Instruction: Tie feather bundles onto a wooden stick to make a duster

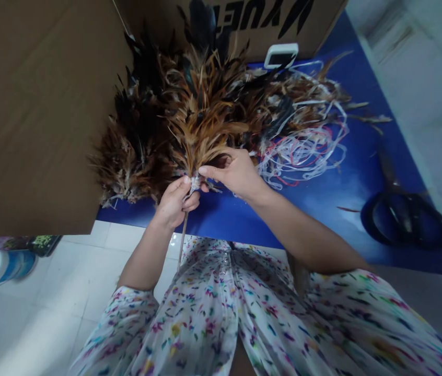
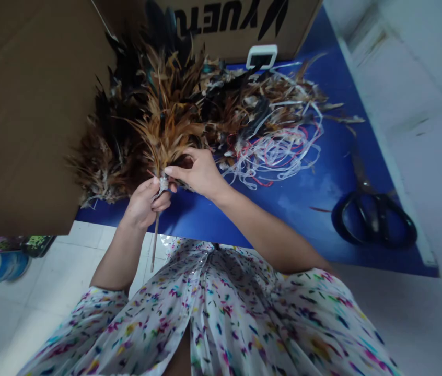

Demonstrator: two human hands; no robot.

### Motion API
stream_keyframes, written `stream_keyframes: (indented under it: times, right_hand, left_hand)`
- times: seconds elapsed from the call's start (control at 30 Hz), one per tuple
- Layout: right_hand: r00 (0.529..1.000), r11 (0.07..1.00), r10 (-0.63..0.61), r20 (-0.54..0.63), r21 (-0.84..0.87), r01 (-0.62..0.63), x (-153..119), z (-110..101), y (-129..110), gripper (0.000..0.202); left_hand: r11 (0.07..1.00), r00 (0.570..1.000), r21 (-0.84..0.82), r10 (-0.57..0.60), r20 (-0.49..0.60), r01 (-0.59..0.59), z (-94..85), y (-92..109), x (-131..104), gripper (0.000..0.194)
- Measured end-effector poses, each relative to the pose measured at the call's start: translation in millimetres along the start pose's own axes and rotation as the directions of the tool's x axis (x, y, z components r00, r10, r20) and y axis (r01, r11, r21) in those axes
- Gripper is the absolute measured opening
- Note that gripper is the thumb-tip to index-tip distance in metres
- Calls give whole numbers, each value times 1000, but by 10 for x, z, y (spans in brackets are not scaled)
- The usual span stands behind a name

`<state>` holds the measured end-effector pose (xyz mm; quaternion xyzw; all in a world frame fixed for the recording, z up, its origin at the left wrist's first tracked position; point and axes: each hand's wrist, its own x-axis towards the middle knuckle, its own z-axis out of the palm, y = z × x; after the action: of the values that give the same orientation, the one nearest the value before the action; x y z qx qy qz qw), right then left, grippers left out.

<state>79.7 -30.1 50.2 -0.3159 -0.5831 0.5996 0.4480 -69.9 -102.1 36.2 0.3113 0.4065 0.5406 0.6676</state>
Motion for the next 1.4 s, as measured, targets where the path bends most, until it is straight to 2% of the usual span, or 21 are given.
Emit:
stream_keyframes:
  times: [0.23,0.4,0.57,0.7,0.77,0.83,1.07,1.4]
  right_hand:
    - [995,994,-72,-66,-86,66,-37,14,88,34]
    - [995,993,-83,-62,-84,78,-53,17,146,31]
    - [990,992,-90,-112,-95,80,-46,34,171,39]
    - [993,999,39,-108,1,-39,-61,24,167,49]
    - [991,992,115,-67,51,-111,-72,11,157,51]
    - [991,989,132,-22,73,-130,-76,5,143,50]
    - [998,998,62,0,10,-62,-38,50,174,44]
    - [999,998,-9,-43,-60,7,-44,12,339,39]
  left_hand:
    - [998,998,-60,-29,55,32,14,8,1,41]
    - [997,998,-55,-58,2,58,18,0,-4,35]
    - [999,999,-32,-28,-32,26,35,1,-9,38]
    - [999,998,-12,36,-49,-37,24,9,-21,42]
    - [998,997,-3,64,-52,-64,12,11,-26,44]
    - [997,995,13,81,-64,-80,0,8,-28,45]
    - [993,990,85,92,-109,-83,-19,-47,-29,47]
    - [999,999,40,-3,-43,5,-34,-39,-55,44]
